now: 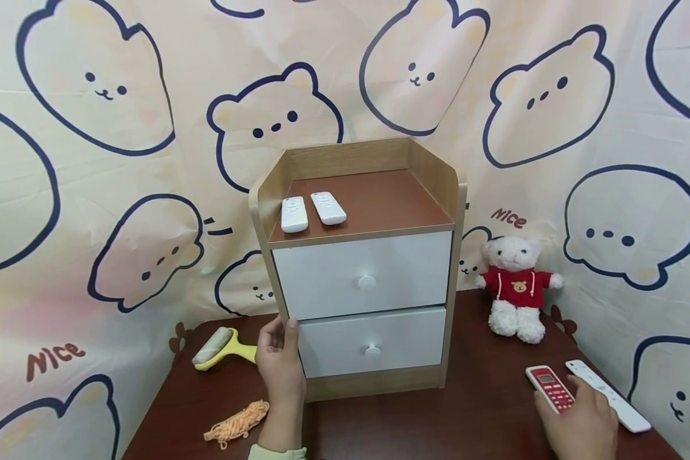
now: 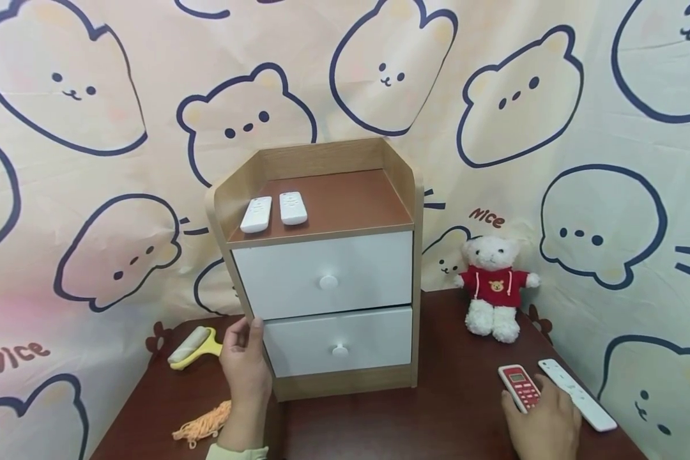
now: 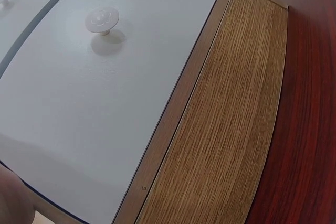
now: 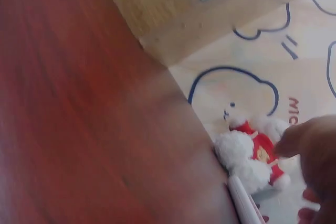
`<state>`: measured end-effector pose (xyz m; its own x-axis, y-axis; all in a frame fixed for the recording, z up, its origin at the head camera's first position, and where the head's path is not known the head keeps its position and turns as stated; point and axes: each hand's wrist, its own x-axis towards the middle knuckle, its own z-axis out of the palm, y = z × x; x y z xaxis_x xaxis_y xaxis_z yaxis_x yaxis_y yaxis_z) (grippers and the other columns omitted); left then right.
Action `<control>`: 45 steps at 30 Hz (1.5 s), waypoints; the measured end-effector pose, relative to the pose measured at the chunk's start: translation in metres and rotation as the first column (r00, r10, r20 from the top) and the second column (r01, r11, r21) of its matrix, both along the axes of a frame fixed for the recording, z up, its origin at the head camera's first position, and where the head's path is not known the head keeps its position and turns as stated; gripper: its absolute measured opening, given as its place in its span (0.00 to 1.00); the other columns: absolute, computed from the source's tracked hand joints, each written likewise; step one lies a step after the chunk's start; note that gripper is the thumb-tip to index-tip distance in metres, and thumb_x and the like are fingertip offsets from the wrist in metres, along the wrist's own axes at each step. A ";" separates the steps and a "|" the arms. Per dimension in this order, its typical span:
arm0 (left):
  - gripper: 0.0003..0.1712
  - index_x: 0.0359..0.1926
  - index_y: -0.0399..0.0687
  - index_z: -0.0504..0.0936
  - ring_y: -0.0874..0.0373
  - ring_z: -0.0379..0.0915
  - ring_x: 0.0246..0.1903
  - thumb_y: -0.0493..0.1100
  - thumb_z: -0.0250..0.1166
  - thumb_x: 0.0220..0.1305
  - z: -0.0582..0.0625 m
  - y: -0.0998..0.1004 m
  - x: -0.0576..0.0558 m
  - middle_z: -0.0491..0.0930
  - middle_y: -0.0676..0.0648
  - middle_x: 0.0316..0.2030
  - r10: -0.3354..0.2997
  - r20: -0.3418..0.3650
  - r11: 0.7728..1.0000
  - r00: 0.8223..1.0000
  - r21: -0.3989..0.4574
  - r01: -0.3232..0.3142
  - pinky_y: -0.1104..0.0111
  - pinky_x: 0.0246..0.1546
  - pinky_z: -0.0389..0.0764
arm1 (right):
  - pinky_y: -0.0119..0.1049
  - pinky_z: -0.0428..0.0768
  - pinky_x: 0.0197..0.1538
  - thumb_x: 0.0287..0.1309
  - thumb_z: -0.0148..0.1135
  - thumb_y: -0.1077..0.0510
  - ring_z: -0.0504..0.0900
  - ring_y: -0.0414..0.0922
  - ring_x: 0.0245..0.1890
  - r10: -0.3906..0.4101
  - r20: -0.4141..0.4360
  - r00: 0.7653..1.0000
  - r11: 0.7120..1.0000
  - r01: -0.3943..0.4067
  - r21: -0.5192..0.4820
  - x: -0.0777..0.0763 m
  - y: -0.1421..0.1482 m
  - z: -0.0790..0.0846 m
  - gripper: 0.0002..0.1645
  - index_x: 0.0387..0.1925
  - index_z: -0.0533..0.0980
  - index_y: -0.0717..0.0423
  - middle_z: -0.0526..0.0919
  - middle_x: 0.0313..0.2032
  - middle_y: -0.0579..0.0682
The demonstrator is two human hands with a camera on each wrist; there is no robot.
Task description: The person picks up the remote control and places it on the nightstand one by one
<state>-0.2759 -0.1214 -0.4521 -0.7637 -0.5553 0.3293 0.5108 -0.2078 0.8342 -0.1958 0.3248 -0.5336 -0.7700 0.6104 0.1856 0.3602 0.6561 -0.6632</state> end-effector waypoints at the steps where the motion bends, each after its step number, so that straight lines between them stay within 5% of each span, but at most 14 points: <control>1: 0.17 0.60 0.38 0.82 0.61 0.82 0.55 0.39 0.71 0.76 0.000 0.000 0.000 0.85 0.53 0.51 0.000 0.001 1.000 1.000 0.001 0.000 0.75 0.55 0.82 | 0.70 0.64 0.66 0.61 0.76 0.48 0.64 0.77 0.63 0.010 0.054 0.998 1.000 -0.011 0.016 0.001 0.005 -0.001 0.51 0.71 0.62 0.77 0.67 0.61 0.81; 5: 0.17 0.60 0.38 0.82 0.60 0.82 0.55 0.39 0.71 0.76 -0.001 0.000 0.000 0.85 0.53 0.51 0.004 0.001 1.000 1.000 -0.003 -0.004 0.75 0.55 0.83 | 0.69 0.65 0.63 0.58 0.77 0.45 0.69 0.77 0.58 0.028 0.171 0.985 0.995 -0.044 0.089 0.004 0.018 -0.007 0.55 0.66 0.63 0.83 0.71 0.57 0.85; 12: 0.17 0.60 0.38 0.82 0.60 0.82 0.55 0.39 0.71 0.76 -0.001 0.000 0.000 0.85 0.53 0.50 0.009 -0.006 1.000 1.000 -0.010 -0.009 0.75 0.55 0.83 | 0.69 0.65 0.63 0.57 0.74 0.50 0.75 0.75 0.53 0.032 0.190 0.981 0.987 -0.060 0.146 0.005 0.025 -0.009 0.46 0.58 0.69 0.87 0.76 0.52 0.85; 26: 0.16 0.59 0.39 0.82 0.61 0.82 0.55 0.39 0.71 0.76 0.000 0.000 0.000 0.84 0.53 0.50 0.011 -0.005 1.000 1.000 -0.015 -0.011 0.76 0.55 0.83 | 0.70 0.70 0.60 0.53 0.77 0.46 0.79 0.72 0.49 0.065 0.306 0.950 0.984 -0.112 0.137 0.001 0.041 -0.018 0.49 0.57 0.70 0.86 0.80 0.45 0.82; 36: 0.16 0.59 0.37 0.82 0.62 0.82 0.54 0.39 0.71 0.76 -0.001 0.001 -0.001 0.84 0.53 0.50 0.022 -0.018 0.999 1.000 -0.024 -0.022 0.76 0.54 0.83 | 0.70 0.70 0.59 0.52 0.78 0.47 0.79 0.72 0.48 0.074 0.277 0.958 0.983 -0.117 0.144 0.001 0.041 -0.016 0.47 0.56 0.71 0.85 0.81 0.44 0.80; 45: 0.16 0.59 0.38 0.82 0.62 0.82 0.54 0.39 0.71 0.76 -0.002 0.001 -0.001 0.85 0.53 0.50 0.021 -0.012 1.000 1.000 -0.017 -0.021 0.77 0.54 0.83 | 0.62 0.79 0.49 0.51 0.78 0.40 0.84 0.65 0.42 0.036 0.331 0.943 0.997 -0.056 0.051 -0.001 0.042 -0.012 0.50 0.59 0.75 0.79 0.84 0.44 0.75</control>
<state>-0.2770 -0.1207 -0.4537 -0.7482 -0.5651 0.3477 0.5243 -0.1824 0.8318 -0.1972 0.3670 -0.5457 -0.8209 0.5689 -0.0491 0.5209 0.7109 -0.4726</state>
